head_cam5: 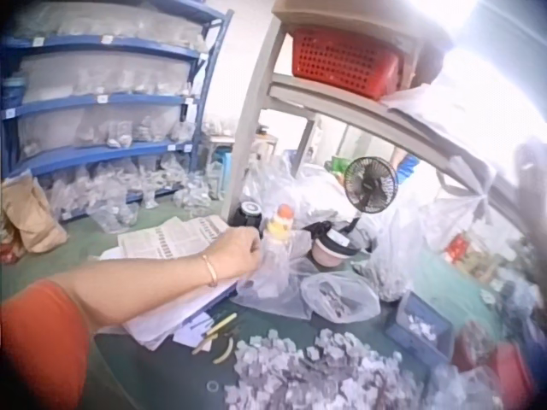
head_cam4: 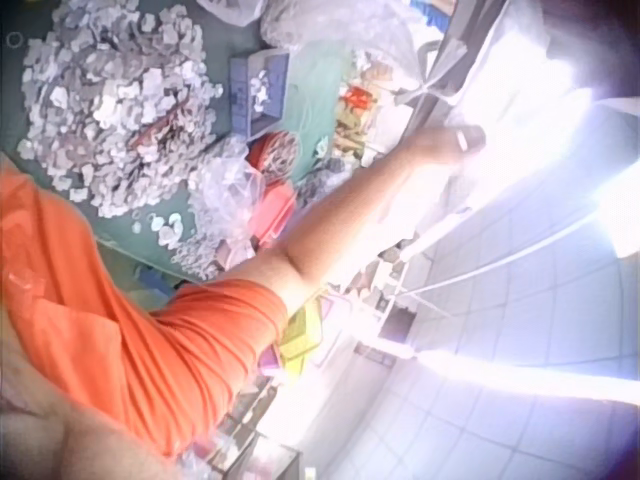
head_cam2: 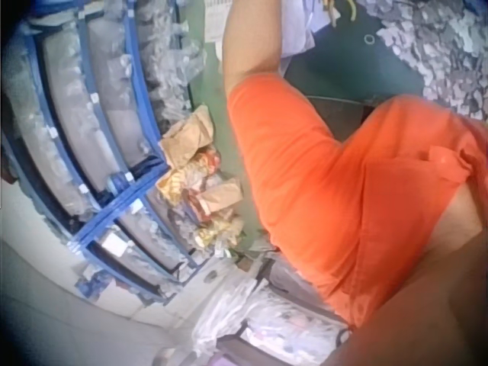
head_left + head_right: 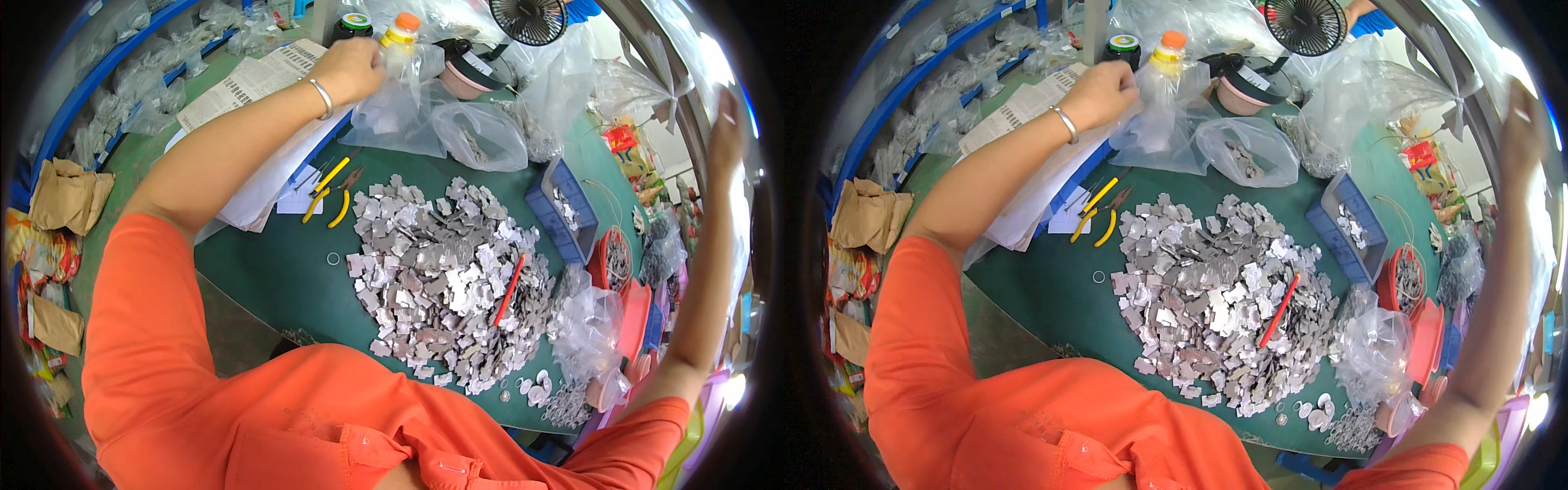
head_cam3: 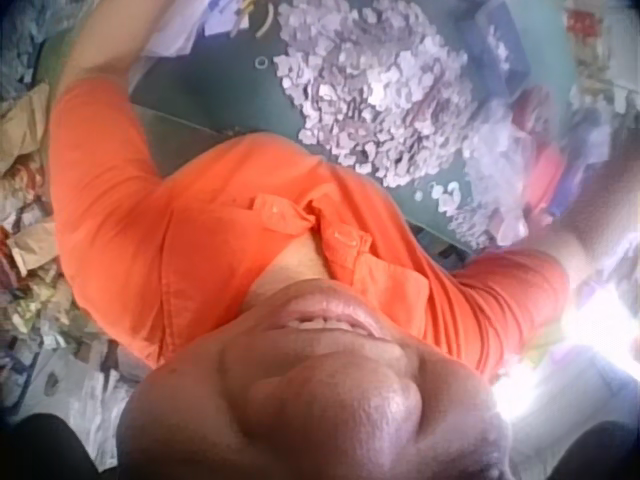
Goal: The person sorts through a pile of small metal parts, placing some into plastic bags while holding a pen.
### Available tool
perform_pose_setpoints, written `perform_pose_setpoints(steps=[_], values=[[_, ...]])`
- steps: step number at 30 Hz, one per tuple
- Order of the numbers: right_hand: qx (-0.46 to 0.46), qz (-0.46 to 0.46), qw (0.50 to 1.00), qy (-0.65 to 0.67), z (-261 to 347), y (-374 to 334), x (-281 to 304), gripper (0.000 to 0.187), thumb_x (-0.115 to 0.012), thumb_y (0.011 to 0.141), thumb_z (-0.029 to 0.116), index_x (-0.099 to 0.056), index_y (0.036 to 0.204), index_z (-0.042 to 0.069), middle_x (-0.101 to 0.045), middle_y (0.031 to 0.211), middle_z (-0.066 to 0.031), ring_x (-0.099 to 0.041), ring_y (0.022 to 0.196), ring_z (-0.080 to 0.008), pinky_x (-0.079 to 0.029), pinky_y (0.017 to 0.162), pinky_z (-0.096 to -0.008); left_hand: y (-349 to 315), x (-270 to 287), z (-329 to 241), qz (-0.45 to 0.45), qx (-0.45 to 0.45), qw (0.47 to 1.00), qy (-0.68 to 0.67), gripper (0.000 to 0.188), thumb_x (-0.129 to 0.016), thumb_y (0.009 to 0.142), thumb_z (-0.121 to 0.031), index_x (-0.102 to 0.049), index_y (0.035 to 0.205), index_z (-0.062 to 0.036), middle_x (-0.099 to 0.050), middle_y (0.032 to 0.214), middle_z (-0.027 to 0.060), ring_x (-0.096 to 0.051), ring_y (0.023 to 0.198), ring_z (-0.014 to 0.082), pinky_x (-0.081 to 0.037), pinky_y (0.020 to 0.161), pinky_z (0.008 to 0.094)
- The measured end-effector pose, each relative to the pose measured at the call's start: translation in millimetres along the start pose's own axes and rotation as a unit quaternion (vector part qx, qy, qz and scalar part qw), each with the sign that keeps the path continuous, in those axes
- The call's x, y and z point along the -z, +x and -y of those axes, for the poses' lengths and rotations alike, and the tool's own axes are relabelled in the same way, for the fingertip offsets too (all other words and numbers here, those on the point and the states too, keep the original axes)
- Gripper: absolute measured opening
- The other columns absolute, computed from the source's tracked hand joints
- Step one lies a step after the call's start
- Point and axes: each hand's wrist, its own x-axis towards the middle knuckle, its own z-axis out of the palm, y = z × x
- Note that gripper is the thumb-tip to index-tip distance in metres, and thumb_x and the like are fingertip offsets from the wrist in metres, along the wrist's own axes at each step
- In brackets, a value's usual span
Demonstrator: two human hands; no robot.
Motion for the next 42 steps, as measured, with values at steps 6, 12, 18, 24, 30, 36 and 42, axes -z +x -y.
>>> perform_pose_setpoints(steps=[6,12,18,24,30,36,42], values=[[-0.035,0.333,0.884,0.326,195.8,-178.1,-114.0,0.055,-0.077,0.068,0.029,-0.057,0.110,-0.001,-0.061,0.106,-0.0179,-0.061,0.092,-0.0276,-0.048,0.080,-0.0371,2.3,32.8,-9.3,-0.137,-0.063,0.988,-0.015,0.020,-0.055,0.074,-0.014,-0.058,0.091,-0.0026,-0.062,0.074,0.0144,-0.060,0.068,0.0304,-0.047,0.064,0.0365],[-0.114,0.414,0.844,0.321,226.6,-226.3,-183.5,0.042,-0.067,0.077,0.027,-0.057,0.104,-0.004,-0.064,0.089,-0.0161,-0.062,0.080,-0.0272,-0.049,0.071,-0.0346,-12.0,58.4,-45.2,-0.020,-0.048,0.999,0.015,0.033,-0.055,0.072,-0.011,-0.058,0.104,-0.0034,-0.062,0.082,0.0185,-0.061,0.075,0.0327,-0.048,0.068,0.0386],[-0.341,0.401,0.614,0.588,216.8,-233.3,-122.9,0.034,-0.063,0.082,0.026,-0.054,0.103,0.000,-0.061,0.083,-0.0056,-0.060,0.078,-0.0176,-0.047,0.070,-0.0318,-37.9,2.2,-72.9,0.125,-0.058,0.987,-0.083,0.042,-0.054,0.074,-0.010,-0.052,0.115,0.0032,-0.060,0.100,0.0236,-0.060,0.092,0.0372,-0.047,0.083,0.0392],[-0.470,0.423,0.459,0.624,172.7,-279.8,-103.3,0.053,-0.062,0.082,0.018,-0.041,0.124,-0.006,-0.060,0.102,-0.0105,-0.060,0.084,-0.0188,-0.047,0.077,-0.0322,-70.1,-39.7,-100.2,0.484,0.029,0.776,-0.403,0.072,-0.055,0.079,-0.007,-0.017,0.140,0.0010,-0.060,0.093,0.0152,-0.062,0.079,0.0167,-0.051,0.065,0.0289],[-0.485,0.318,0.622,0.526,140.8,-279.4,-34.2,0.022,-0.060,0.083,0.014,-0.060,0.099,-0.002,-0.062,0.081,-0.0046,-0.058,0.069,-0.0119,-0.046,0.063,-0.0244,15.0,-29.9,-77.6,0.108,-0.102,0.966,-0.212,0.041,-0.069,0.070,-0.015,-0.055,0.106,0.0016,-0.063,0.076,0.0105,-0.061,0.068,0.0195,-0.049,0.062,0.0306],[-0.579,0.096,0.609,0.533,108.0,-316.7,14.8,0.014,-0.059,0.082,0.006,-0.056,0.096,0.004,-0.057,0.084,-0.0015,-0.055,0.072,-0.0110,-0.047,0.064,-0.0247,102.4,-67.9,-23.4,-0.130,-0.085,0.970,0.190,0.047,-0.073,0.064,-0.027,-0.057,0.098,0.0001,-0.054,0.110,0.0173,-0.054,0.102,0.0318,-0.036,0.093,0.0501],[-0.628,0.030,0.622,0.468,90.6,-359.8,51.3,0.005,-0.059,0.085,0.007,-0.055,0.088,0.006,-0.056,0.076,0.0006,-0.052,0.063,-0.0076,-0.044,0.056,-0.0210,133.3,-82.8,-16.2,-0.072,-0.069,0.962,0.255,0.016,-0.057,0.077,-0.014,-0.066,0.088,-0.0080,-0.064,0.091,0.0110,-0.059,0.096,0.0270,-0.033,0.094,0.0551]])
